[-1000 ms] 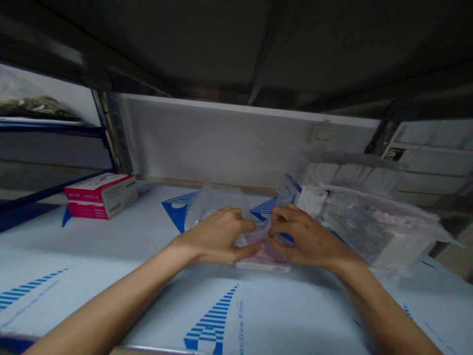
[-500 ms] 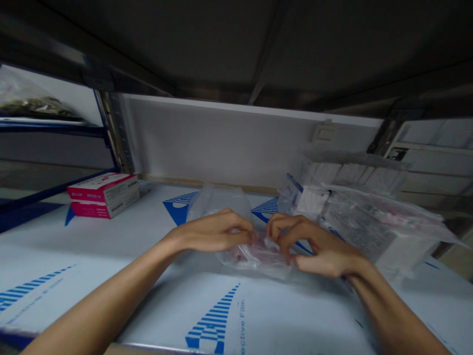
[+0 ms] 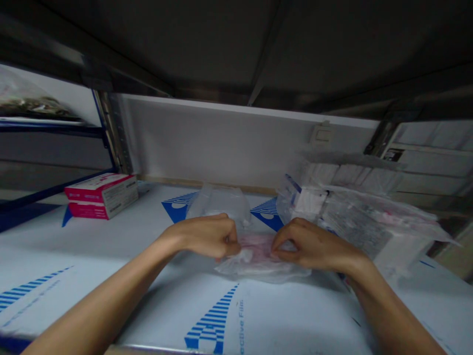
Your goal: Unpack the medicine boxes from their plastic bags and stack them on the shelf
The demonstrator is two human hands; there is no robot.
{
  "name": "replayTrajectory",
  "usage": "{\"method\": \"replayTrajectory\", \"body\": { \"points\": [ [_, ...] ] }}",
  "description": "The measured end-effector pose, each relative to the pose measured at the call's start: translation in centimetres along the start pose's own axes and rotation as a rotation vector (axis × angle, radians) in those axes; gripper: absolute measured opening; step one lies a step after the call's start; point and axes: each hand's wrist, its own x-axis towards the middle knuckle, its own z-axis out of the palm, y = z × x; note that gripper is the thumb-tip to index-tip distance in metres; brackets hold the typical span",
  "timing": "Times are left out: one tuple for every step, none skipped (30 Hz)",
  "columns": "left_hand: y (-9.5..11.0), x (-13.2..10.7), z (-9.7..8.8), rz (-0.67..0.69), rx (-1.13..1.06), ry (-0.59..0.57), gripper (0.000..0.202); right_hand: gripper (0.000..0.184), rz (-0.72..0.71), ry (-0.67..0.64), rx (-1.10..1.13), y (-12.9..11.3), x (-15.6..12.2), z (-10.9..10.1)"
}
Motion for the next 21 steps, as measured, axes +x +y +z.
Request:
{"method": "replayTrajectory", "body": {
  "points": [
    [0.1,0.1,0.2,0.001,0.049,0.046,0.034,0.029,0.036,0.002,-0.039,0.1,0.0,0.1],
    [0.1,0.3,0.5,0.001,0.100,0.097,0.035,0.041,0.049,-0.013,-0.054,0.0,-0.1,0.1],
    [0.2,0.5,0.8,-0.004,0.150,0.147,0.036,0.055,0.048,-0.046,-0.057,0.0,-0.1,0.2],
    [0.3,0.8,1.1,-0.012,0.197,0.195,0.036,0.068,0.040,-0.086,-0.054,-0.2,0.0,0.3],
    [0.4,1.1,1.5,-0.011,0.232,0.237,0.033,0.079,0.033,-0.124,-0.050,-0.3,0.1,0.4],
    [0.5,1.5,1.9,0.014,0.252,0.282,0.029,0.085,0.027,-0.158,-0.050,-0.4,0.2,0.6],
    [0.5,1.9,2.3,0.069,0.249,0.319,0.024,0.088,0.029,-0.181,-0.055,-0.6,0.3,0.7],
    [0.5,2.3,2.7,0.145,0.220,0.337,0.022,0.088,0.036,-0.196,-0.064,-0.7,0.5,0.9],
    [0.5,2.7,3.2,0.226,0.169,0.334,0.022,0.087,0.041,-0.205,-0.075,-0.7,0.6,1.1],
    [0.4,3.1,3.7,0.292,0.110,0.315,0.023,0.084,0.049,-0.205,-0.085,-0.7,0.7,1.3],
    [0.3,3.4,4.1,0.328,0.056,0.290,0.023,0.080,0.054,-0.203,-0.092,-0.6,0.8,1.4],
    [0.2,3.7,4.5,0.329,0.020,0.272,0.023,0.077,0.054,-0.202,-0.097,-0.5,0.8,1.5],
    [0.1,3.8,4.8,0.303,0.002,0.260,0.024,0.075,0.051,-0.198,-0.096,-0.4,0.8,1.6],
    [0.1,3.9,5.0,0.267,0.004,0.248,0.024,0.076,0.046,-0.196,-0.092,-0.3,0.8,1.6],
    [0.1,3.9,5.1,0.233,0.023,0.234,0.024,0.078,0.044,-0.191,-0.087,-0.1,0.8,1.6],
    [0.1,3.8,5.1,0.204,0.053,0.218,0.022,0.080,0.044,-0.182,-0.080,0.0,0.7,1.6],
    [0.2,3.6,5.0,0.180,0.093,0.205,0.021,0.081,0.036,-0.175,-0.074,0.1,0.7,1.6],
    [0.3,3.4,4.8,0.154,0.141,0.195,0.022,0.082,0.026,-0.165,-0.068,0.2,0.7,1.5],
    [0.5,3.3,4.7,0.123,0.193,0.193,0.025,0.081,0.015,-0.156,-0.064,0.3,0.7,1.5],
    [0.7,3.1,4.5,0.088,0.242,0.194,0.031,0.081,0.004,-0.151,-0.064,0.4,0.7,1.6],
    [0.9,3.0,4.4,0.053,0.283,0.196,0.038,0.081,-0.004,-0.147,-0.066,0.5,0.8,1.6]
  ]
}}
